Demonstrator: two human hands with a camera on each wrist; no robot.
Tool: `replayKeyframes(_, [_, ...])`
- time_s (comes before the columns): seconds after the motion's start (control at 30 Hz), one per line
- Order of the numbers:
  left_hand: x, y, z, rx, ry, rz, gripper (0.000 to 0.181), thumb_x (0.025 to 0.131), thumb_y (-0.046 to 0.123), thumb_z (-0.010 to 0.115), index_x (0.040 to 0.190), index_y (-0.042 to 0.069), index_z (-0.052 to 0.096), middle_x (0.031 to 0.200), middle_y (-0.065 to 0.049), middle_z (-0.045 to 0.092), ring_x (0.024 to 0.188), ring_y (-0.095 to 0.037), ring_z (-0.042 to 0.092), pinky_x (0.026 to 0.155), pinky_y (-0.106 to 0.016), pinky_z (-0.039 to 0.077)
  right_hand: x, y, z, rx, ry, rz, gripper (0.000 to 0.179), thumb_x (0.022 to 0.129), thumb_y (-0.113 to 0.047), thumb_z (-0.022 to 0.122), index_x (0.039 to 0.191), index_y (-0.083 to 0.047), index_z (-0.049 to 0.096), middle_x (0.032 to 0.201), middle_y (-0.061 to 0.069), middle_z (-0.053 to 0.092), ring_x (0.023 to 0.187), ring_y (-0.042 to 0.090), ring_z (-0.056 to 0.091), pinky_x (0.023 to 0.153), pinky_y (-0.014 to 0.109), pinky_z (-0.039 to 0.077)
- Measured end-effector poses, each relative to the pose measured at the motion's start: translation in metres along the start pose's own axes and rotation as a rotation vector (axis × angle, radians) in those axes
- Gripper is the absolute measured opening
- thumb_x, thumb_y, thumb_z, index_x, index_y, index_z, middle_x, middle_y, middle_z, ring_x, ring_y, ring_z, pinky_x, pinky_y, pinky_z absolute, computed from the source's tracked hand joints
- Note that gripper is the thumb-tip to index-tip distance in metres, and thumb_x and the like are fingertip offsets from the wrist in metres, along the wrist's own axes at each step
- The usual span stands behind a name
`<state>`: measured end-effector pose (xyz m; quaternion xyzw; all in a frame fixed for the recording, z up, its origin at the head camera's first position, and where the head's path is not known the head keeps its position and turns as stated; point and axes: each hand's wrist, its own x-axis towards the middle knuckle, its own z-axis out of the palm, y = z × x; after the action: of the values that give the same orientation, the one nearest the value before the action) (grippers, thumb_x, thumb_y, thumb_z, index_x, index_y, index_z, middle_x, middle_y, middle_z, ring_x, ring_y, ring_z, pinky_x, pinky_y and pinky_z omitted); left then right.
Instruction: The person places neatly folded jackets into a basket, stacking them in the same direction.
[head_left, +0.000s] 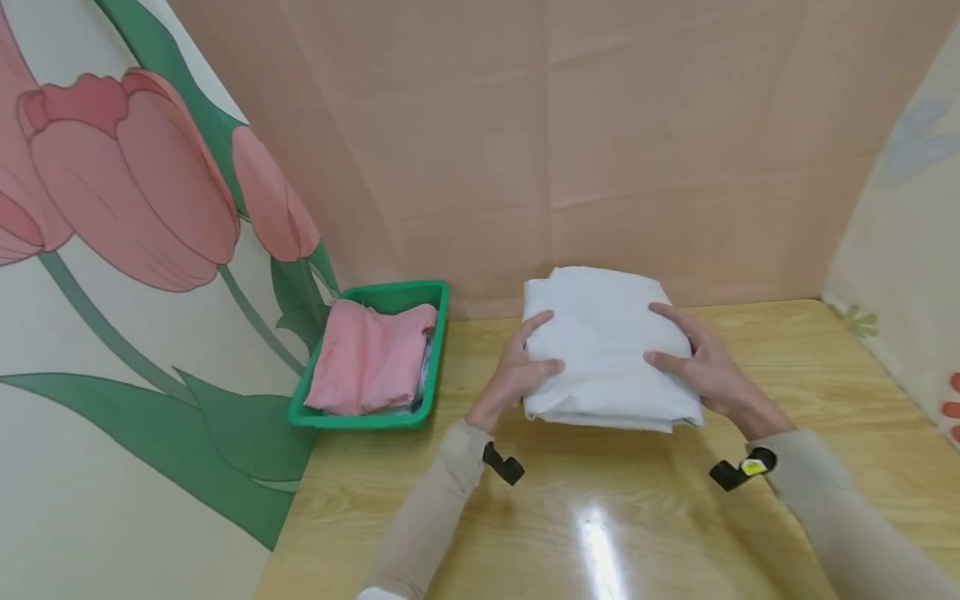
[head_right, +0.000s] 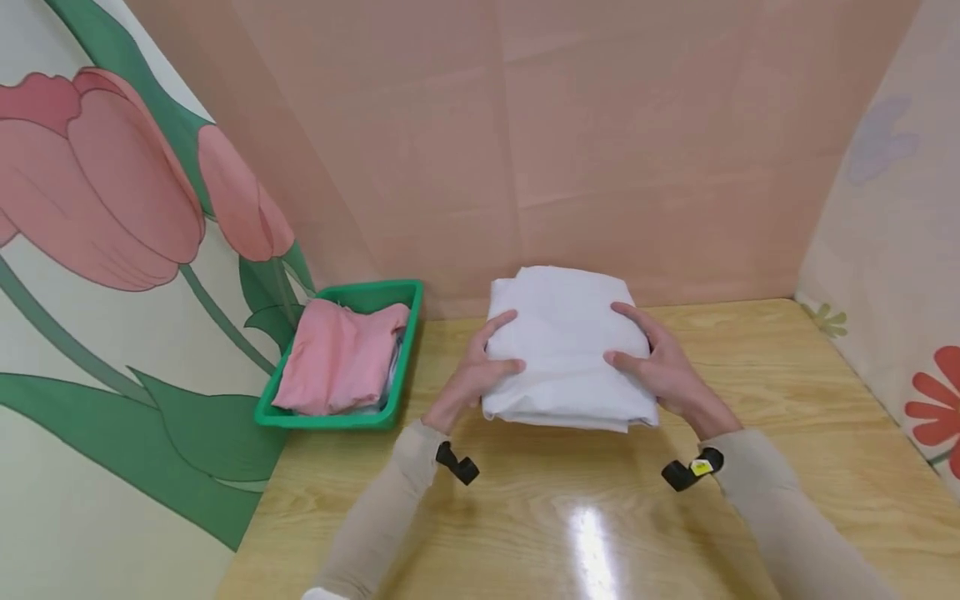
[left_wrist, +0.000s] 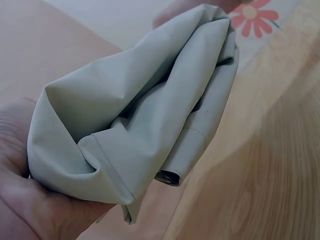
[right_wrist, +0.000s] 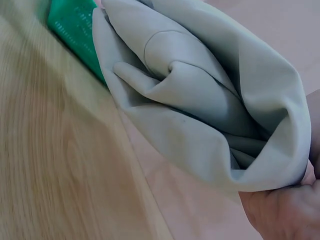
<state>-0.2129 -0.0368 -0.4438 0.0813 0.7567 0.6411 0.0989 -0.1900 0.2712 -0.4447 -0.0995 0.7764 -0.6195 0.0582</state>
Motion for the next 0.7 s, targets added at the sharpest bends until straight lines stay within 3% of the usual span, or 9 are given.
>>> replayKeyframes(0.17, [-0.005,0.001,-0.019,0.01,0.016,-0.007,0.086,0.086,-0.003,0.08,0.153,0.044,0.055,0.171,-0.012,0.031,0.142,-0.038,0.043,0.106,-0.059,0.051,0.007,-0.007,0.016,0.001,-0.014,0.014,0.085,0.103,-0.015,0.072,0.172,-0.028,0.024,0.175,0.028,0.011,0.106,0.018,0.062,0.074,0.038,0.063])
replayKeyframes(0.37, [-0.011,0.006,-0.038,0.007,0.029,-0.019,0.084,0.088,-0.001,0.081,0.154,0.043,0.055,0.171,-0.012,0.032,0.141,-0.035,0.043,0.104,-0.052,0.053,0.014,-0.013,0.029,0.07,-0.047,0.044,0.085,0.103,-0.022,0.072,0.172,-0.031,0.023,0.176,0.024,0.011,0.108,0.017,0.063,0.078,0.037,0.063])
replayKeyframes(0.57, [-0.016,0.01,-0.061,-0.036,0.003,0.038,0.081,0.09,0.004,0.08,0.158,0.037,0.051,0.167,-0.014,0.033,0.138,-0.036,0.044,0.101,-0.046,0.052,0.026,-0.022,0.045,0.111,-0.071,0.04,0.085,0.103,-0.025,0.073,0.171,-0.033,0.024,0.175,0.021,0.014,0.112,0.021,0.063,0.081,0.036,0.063])
replayKeyframes(0.7, [-0.017,0.011,-0.074,-0.036,0.022,0.077,0.079,0.09,0.006,0.08,0.159,0.032,0.051,0.165,-0.017,0.036,0.138,-0.036,0.044,0.104,-0.045,0.048,0.033,-0.03,0.056,0.109,-0.076,0.037,0.084,0.103,-0.027,0.074,0.171,-0.035,0.025,0.178,0.016,0.009,0.131,0.031,0.051,0.085,0.031,0.06])
